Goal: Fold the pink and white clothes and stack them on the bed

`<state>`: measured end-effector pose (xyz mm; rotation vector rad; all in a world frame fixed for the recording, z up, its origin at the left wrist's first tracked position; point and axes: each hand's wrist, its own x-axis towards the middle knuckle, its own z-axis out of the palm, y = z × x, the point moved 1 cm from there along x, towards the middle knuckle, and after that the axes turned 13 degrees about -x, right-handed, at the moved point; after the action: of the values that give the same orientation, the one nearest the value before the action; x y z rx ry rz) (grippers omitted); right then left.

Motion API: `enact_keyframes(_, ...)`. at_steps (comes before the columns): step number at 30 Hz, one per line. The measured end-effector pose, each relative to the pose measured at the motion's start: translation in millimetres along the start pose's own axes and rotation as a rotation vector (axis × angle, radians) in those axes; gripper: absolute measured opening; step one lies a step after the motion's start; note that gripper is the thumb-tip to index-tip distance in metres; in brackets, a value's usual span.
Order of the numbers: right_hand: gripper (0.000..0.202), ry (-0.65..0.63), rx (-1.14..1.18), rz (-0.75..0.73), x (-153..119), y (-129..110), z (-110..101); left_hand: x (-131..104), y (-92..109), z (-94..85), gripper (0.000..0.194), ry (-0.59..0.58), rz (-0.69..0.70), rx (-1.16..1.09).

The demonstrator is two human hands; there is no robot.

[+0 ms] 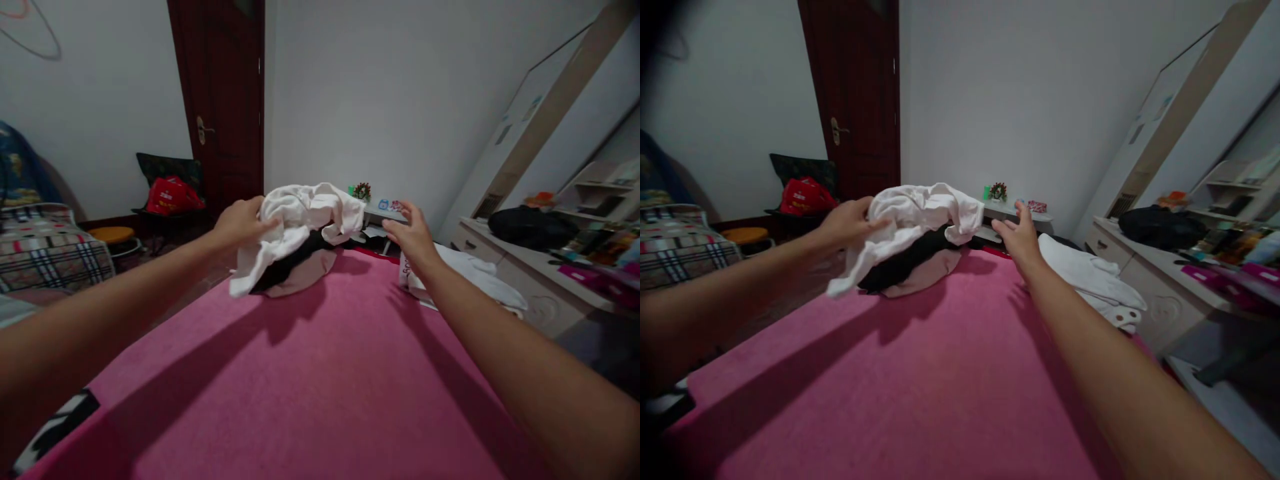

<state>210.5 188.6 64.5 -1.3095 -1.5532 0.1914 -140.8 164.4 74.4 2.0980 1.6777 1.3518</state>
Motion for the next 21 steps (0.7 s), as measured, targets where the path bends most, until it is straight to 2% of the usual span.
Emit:
enact_keyframes(3, 0.069, 0.049, -0.377, -0.071, -1, 51, -5, -1, -26, 55.2, 0.06, -0.134, 0.107, 0.291)
enact_keyframes(6, 0.062, 0.024, -0.746, -0.029, -12, 111, -34, -27, -60, 112.6, 0.071, -0.358, 0.035, 0.349)
enact_keyframes(9, 0.065, -0.019, -1.003, 0.182, -19, 164, -76, -51, -83, 146.7, 0.072, -0.294, 0.065, 0.4)
enact_keyframes(11, 0.073, -0.024, -1.086, 0.371, -22, 191, -100, -58, -90, 155.0, 0.071, -0.241, 0.093, 0.418)
enact_keyframes(13, 0.078, -0.044, -1.12, 0.49, -24, 210, -117, -59, -93, 156.7, 0.071, -0.233, 0.112, 0.42)
enact_keyframes(16, 0.073, -0.101, -1.186, 0.498, -24, 224, -127, -57, -96, 156.6, 0.07, -0.22, 0.148, 0.425)
enact_keyframes(21, 0.038, -0.112, -1.245, 0.498, -22, 222, -131, -57, -99, 161.2, 0.07, -0.171, 0.172, 0.458)
